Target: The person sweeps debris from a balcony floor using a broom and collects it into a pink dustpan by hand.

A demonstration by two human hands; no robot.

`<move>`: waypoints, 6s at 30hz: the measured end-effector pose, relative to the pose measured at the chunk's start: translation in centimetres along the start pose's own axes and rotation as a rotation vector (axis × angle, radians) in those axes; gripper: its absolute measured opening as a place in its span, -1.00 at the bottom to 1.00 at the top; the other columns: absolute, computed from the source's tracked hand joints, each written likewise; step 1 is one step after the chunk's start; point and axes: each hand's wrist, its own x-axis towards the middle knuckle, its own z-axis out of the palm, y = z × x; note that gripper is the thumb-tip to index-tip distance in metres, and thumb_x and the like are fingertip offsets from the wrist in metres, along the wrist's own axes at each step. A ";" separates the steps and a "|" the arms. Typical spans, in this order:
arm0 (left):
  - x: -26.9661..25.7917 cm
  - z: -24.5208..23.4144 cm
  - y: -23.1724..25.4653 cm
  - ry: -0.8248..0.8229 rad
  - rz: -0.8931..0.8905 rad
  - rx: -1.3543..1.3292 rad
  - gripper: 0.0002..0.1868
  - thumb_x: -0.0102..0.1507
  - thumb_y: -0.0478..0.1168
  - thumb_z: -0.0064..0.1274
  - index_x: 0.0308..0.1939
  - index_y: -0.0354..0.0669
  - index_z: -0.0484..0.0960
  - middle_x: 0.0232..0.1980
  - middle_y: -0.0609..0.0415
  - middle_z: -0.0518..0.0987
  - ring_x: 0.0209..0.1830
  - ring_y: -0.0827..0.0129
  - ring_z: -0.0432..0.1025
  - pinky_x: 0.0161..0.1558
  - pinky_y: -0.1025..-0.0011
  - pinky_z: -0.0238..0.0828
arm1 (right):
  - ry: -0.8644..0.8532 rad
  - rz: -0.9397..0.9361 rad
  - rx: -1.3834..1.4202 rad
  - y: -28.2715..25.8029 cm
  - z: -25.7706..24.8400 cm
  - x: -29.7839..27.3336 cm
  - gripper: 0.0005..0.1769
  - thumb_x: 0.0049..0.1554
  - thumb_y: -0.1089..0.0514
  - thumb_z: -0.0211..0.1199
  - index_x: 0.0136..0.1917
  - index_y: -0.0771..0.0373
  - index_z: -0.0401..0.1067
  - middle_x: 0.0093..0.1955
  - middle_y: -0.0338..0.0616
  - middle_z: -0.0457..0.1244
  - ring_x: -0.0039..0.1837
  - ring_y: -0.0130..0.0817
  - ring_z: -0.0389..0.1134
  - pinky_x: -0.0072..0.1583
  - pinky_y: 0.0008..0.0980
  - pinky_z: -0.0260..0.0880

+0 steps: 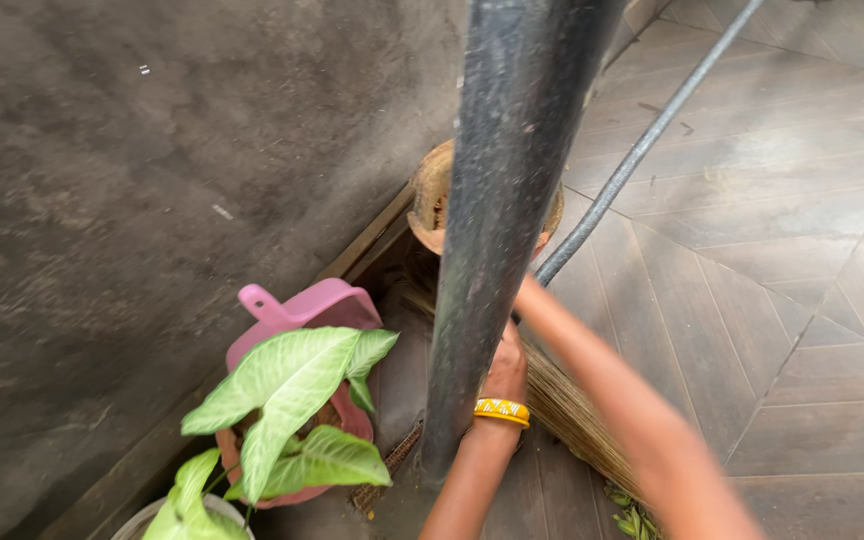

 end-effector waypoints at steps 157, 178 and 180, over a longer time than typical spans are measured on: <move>3.0 -7.6 -24.3 0.662 -1.159 -1.436 -0.59 0.27 -0.13 0.14 0.09 -0.33 0.54 -0.01 -0.12 0.67 -0.06 0.15 0.61 0.09 0.23 0.47 | -1.251 -0.246 -0.699 -0.9 -13.9 -22.4 -0.64 -0.12 0.14 0.34 -0.05 0.33 0.48 0.01 0.11 0.37 0.03 0.06 0.47 0.03 -0.09 0.51; 1.9 -5.1 -25.2 1.013 -0.952 -1.754 -0.64 0.31 -0.32 0.15 0.14 -0.35 0.45 0.05 -0.16 0.62 0.02 0.15 0.59 0.14 0.19 0.55 | -1.177 -0.049 -0.689 0.5 -18.3 -28.5 -0.64 -0.08 0.16 0.29 -0.04 0.40 0.42 -0.11 0.17 0.39 -0.04 0.08 0.49 0.00 -0.09 0.54; 2.4 -5.5 -25.1 0.975 -1.022 -1.634 -0.62 0.28 -0.31 0.19 0.13 -0.32 0.47 0.00 -0.10 0.64 -0.07 0.23 0.60 0.03 0.27 0.57 | -1.185 0.015 -0.697 0.1 -19.0 -28.3 -0.59 -0.08 0.10 0.33 -0.03 0.41 0.41 -0.12 0.17 0.39 -0.05 0.08 0.49 0.00 -0.09 0.54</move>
